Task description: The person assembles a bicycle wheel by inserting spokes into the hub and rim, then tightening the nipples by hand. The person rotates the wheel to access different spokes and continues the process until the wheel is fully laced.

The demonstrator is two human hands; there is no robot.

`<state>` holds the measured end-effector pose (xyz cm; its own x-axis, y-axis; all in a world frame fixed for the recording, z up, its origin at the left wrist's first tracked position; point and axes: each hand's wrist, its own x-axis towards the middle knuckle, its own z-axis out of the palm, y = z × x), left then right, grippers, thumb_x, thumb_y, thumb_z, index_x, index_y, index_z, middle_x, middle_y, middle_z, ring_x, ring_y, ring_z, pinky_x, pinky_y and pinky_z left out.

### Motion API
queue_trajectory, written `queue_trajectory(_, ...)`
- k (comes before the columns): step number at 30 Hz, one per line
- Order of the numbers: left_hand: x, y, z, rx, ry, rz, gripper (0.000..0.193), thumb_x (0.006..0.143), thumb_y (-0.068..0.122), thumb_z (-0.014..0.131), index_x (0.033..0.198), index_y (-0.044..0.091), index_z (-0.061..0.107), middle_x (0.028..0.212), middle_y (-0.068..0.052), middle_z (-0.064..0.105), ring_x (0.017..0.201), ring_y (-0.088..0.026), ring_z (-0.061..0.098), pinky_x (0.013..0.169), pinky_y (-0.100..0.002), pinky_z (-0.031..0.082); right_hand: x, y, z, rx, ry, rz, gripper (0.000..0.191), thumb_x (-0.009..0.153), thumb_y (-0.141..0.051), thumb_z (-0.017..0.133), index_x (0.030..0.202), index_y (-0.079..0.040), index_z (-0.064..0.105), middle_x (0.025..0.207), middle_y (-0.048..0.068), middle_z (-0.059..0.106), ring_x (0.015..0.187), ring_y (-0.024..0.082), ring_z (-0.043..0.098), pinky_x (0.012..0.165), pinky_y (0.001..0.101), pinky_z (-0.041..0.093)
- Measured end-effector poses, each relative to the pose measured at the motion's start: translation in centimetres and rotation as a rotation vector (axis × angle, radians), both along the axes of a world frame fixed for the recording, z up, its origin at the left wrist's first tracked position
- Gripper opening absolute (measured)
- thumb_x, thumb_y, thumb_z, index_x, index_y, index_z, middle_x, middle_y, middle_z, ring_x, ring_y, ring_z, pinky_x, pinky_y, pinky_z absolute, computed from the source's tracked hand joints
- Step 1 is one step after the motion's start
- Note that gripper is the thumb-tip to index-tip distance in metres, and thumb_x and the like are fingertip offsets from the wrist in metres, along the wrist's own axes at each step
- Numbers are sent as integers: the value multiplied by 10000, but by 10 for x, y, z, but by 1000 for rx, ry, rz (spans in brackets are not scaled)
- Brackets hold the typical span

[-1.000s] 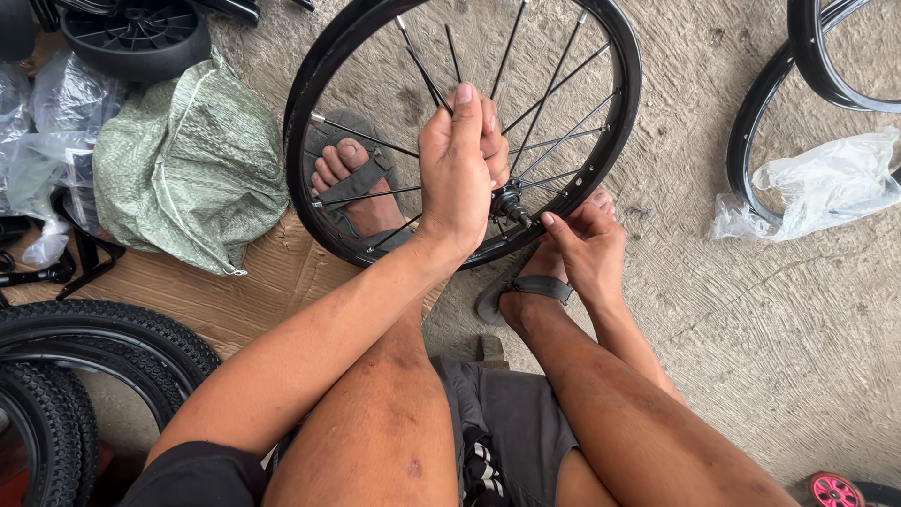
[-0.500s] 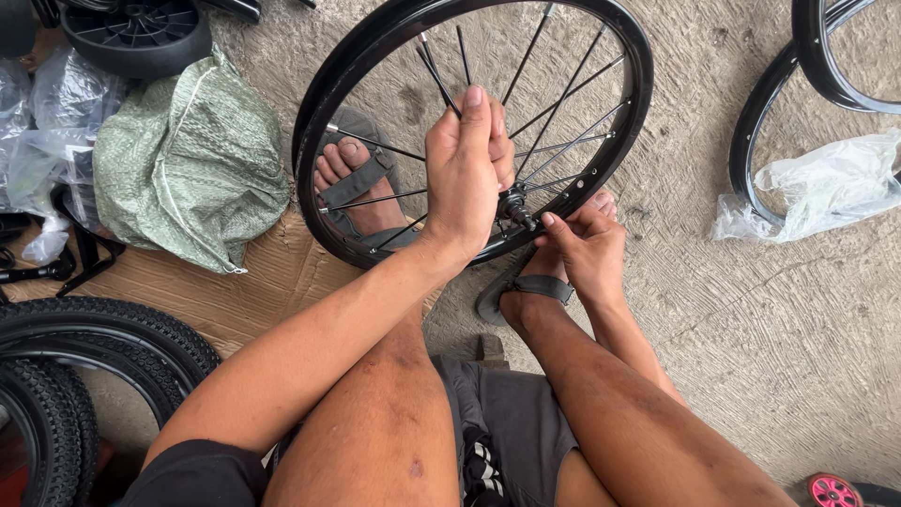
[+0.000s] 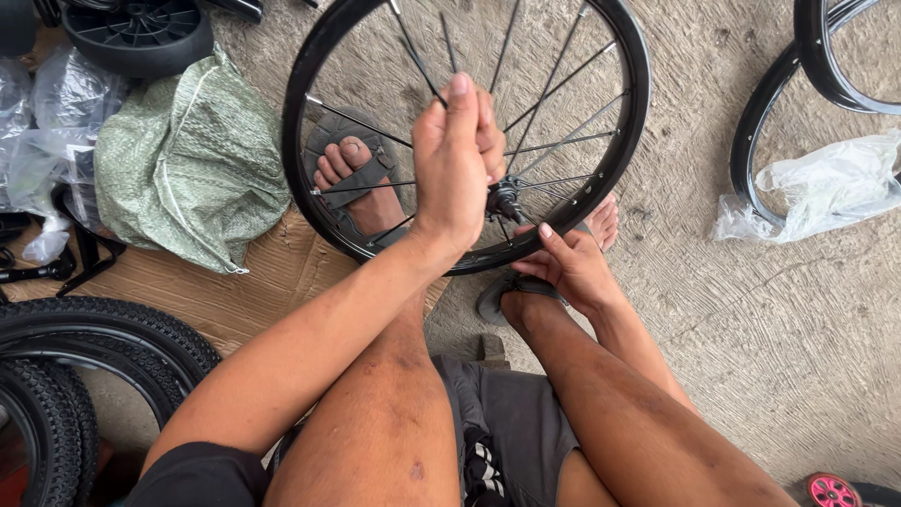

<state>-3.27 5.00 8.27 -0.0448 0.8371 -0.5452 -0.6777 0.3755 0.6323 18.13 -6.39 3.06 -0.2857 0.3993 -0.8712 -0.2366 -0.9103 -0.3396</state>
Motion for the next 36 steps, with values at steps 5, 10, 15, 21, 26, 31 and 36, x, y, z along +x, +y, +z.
queue_trajectory(5,0,-1,1,54,8,-15,427,1154,400,378,844,113,444,652,56,327,538,-62,307,473,-266,274,8,-6,-2,-81,-36,21,418,1045,-258,584,1133,149,619,1051,237,720,938,277,763,814,356,663)
queue_trajectory(10,-1,0,2,21,10,8,408,1144,381,377,845,112,445,649,51,326,526,-60,302,465,-262,255,3,-8,-3,-110,-126,153,381,1022,-206,629,1082,169,658,1012,272,750,894,283,764,776,324,658)
queue_trajectory(15,-1,0,2,19,-6,6,422,1155,390,381,842,112,439,661,60,310,530,-57,300,468,-263,256,-6,-4,-2,-65,-176,121,285,1002,-182,626,1059,97,618,1026,214,750,918,257,766,780,315,652)
queue_trajectory(21,-2,0,1,5,-41,28,408,1150,387,396,856,109,450,666,55,316,530,-58,295,470,-266,250,-13,0,-1,-22,-205,138,255,1010,-198,620,1053,54,623,985,182,734,920,263,762,783,320,640)
queue_trajectory(26,-2,1,2,7,-30,20,411,1149,387,393,850,110,447,667,61,311,525,-54,292,464,-264,245,-11,-2,-6,-9,-137,118,255,1017,-193,622,1066,56,596,1011,192,720,964,267,755,842,349,629)
queue_trajectory(31,-4,1,2,11,-51,19,399,1153,372,383,852,115,437,671,53,328,533,-57,295,475,-266,251,-7,-5,-16,-23,-41,14,218,999,-141,647,1062,62,597,1040,177,709,993,272,736,912,393,614)
queue_trajectory(36,-6,0,4,55,9,-26,419,1159,394,364,849,122,435,668,52,329,535,-51,288,468,-255,247,-4,-9,-24,-31,-28,-54,166,965,-74,678,1035,71,640,1042,166,726,1005,270,727,958,396,596)
